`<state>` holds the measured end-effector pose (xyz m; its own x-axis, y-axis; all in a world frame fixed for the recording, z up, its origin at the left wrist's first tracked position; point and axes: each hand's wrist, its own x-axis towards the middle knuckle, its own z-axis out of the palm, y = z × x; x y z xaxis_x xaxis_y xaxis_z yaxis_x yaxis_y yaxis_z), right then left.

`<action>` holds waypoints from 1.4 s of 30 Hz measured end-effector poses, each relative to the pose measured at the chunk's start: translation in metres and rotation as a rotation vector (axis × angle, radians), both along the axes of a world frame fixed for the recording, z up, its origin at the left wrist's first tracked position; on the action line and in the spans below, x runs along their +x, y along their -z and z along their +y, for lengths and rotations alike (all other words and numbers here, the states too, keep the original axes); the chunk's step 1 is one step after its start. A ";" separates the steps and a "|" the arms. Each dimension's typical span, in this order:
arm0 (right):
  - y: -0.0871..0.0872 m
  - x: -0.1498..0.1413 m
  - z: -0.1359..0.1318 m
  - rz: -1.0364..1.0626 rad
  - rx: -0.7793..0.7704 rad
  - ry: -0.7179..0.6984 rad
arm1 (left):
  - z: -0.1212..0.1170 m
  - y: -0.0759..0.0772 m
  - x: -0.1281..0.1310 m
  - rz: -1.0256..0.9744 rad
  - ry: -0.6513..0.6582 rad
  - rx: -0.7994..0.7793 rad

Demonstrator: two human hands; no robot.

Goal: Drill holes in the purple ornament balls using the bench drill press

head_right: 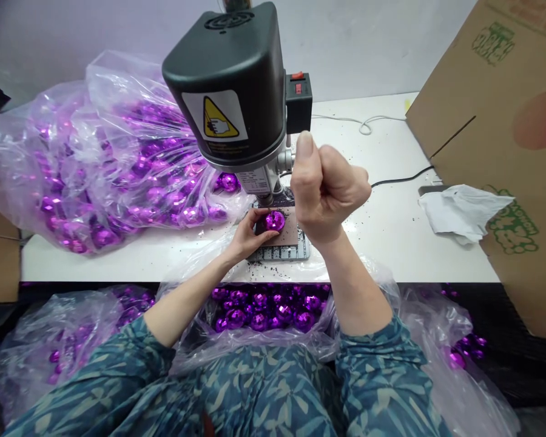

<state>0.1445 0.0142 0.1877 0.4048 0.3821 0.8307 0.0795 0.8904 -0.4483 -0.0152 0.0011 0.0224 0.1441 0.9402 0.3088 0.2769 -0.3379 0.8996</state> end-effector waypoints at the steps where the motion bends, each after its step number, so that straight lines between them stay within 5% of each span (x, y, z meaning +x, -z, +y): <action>1: 0.003 0.000 0.000 0.002 0.013 0.005 | 0.000 0.000 0.000 -0.009 0.003 -0.003; 11: 0.034 0.008 0.009 -0.069 0.198 0.063 | 0.001 0.000 0.000 -0.016 0.008 0.005; 22: 0.036 0.003 0.006 -0.110 0.413 0.043 | -0.001 0.001 -0.001 -0.019 0.004 0.025; 25: 0.015 0.000 0.001 -0.037 0.288 0.043 | 0.001 0.002 0.000 -0.016 -0.006 0.025; 27: -0.009 -0.004 0.002 0.000 0.075 0.016 | 0.002 0.001 0.000 -0.009 -0.029 0.032; 29: -0.034 -0.006 0.009 -0.024 0.027 -0.024 | -0.004 -0.002 0.002 0.020 -0.089 0.062; 33: -0.060 -0.006 0.026 -0.146 -0.172 -0.007 | -0.046 -0.011 0.006 0.121 -0.201 0.255; 37: -0.064 -0.006 0.029 -0.171 -0.354 0.054 | -0.111 -0.001 0.014 0.273 0.195 0.325; 40: -0.067 -0.009 0.027 -0.145 -0.453 0.090 | -0.146 0.028 0.026 0.489 0.538 0.198; 42: -0.068 -0.011 0.028 -0.106 -0.433 0.077 | -0.160 0.049 0.037 0.632 0.630 0.055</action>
